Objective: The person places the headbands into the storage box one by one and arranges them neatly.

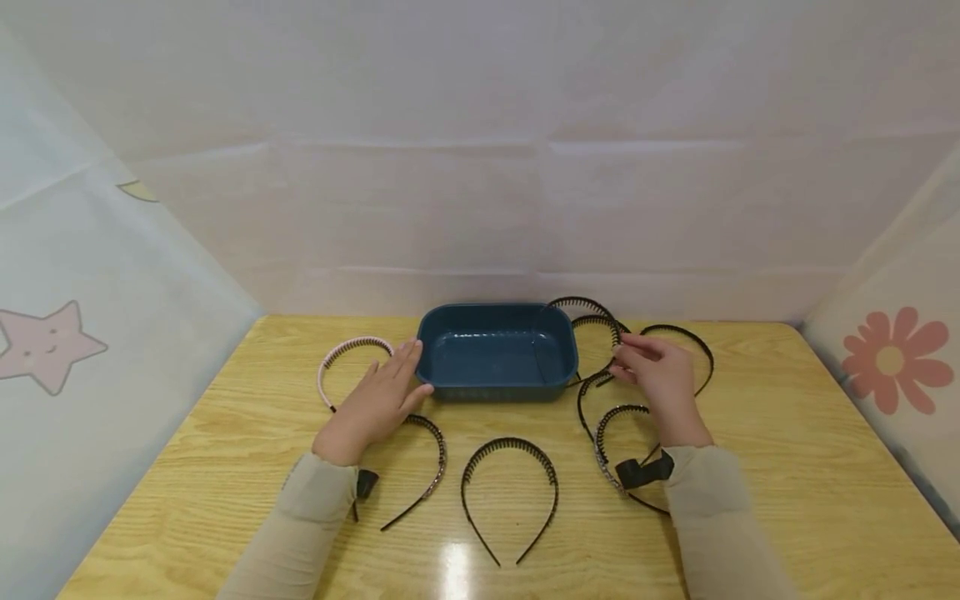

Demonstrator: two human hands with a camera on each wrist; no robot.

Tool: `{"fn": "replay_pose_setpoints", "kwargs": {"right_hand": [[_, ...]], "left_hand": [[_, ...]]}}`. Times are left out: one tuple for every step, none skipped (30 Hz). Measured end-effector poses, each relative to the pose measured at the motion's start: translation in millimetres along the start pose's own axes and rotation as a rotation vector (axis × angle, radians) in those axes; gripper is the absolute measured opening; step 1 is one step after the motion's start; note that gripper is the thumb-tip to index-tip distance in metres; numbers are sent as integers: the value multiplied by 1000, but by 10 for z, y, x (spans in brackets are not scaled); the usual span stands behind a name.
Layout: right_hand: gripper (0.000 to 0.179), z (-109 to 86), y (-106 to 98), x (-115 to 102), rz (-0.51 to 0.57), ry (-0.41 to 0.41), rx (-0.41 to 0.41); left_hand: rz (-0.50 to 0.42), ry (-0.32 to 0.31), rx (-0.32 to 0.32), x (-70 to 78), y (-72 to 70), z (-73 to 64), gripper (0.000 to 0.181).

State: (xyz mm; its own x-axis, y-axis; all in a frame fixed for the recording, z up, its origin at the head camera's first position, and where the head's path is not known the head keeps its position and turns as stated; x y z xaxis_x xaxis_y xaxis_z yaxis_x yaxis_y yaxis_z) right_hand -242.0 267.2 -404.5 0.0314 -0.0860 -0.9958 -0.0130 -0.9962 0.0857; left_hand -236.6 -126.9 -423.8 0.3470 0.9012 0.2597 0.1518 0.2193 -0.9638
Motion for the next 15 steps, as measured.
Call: {"fn": "replay_pose_setpoints", "kwargs": {"right_hand": [[53,11,43,-6,-17,3,-6],[53,22,86,-12,-26,9,-15],[52,33,131,-21,-32,12,-21],[51,44,173,-30,-50,13,-24],[50,55,217,-38,-67,15,-28],[50,68,257,-49,-82,17,-33],[49,80,298,-60,-103,22,-38],[48,95,340,-69,-115,27,-43],[48,111,382,-76,-130,29,-42],[47,128,424,-80,-151,27,-44],[46,146,466,-82,-161,26,-46],[46,164,508,-82,-168,24,-48],[45,181,552,-80,-170,23,-51],[45,199,593,-77,-167,17,-54],[44,215,634,-70,-167,13,-57]], "left_hand": [[1,0,1,1,-1,0,76],[1,0,0,1,-2,-2,76],[1,0,0,2,-3,-3,76],[0,0,0,2,-3,-4,76],[0,-1,-1,4,-5,-6,76],[0,0,-1,6,-6,-8,76],[-1,0,-1,7,-7,-9,76],[0,-1,0,7,-8,-10,76],[1,-1,0,9,-7,-9,76],[3,-2,0,9,-7,-9,76],[6,-2,2,10,-6,-8,76],[8,-1,4,9,-2,-6,77],[9,-1,5,10,-1,-4,77],[12,-1,7,10,2,-1,77],[14,-1,8,11,4,1,76]]}}
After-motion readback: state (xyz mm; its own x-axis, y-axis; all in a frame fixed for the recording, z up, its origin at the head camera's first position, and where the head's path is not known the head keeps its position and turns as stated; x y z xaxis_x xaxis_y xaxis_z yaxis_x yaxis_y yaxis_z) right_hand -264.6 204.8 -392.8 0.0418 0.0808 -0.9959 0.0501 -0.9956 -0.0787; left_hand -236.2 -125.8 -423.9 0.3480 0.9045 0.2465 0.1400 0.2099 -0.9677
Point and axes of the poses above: each hand's wrist, its own z-axis towards the middle knuckle, its own y-axis out of the palm, x = y × z, the point moved 3 cm from there along z, towards the middle knuckle, and after that the axes turned 5 degrees about -x, right-handed, at the moved point
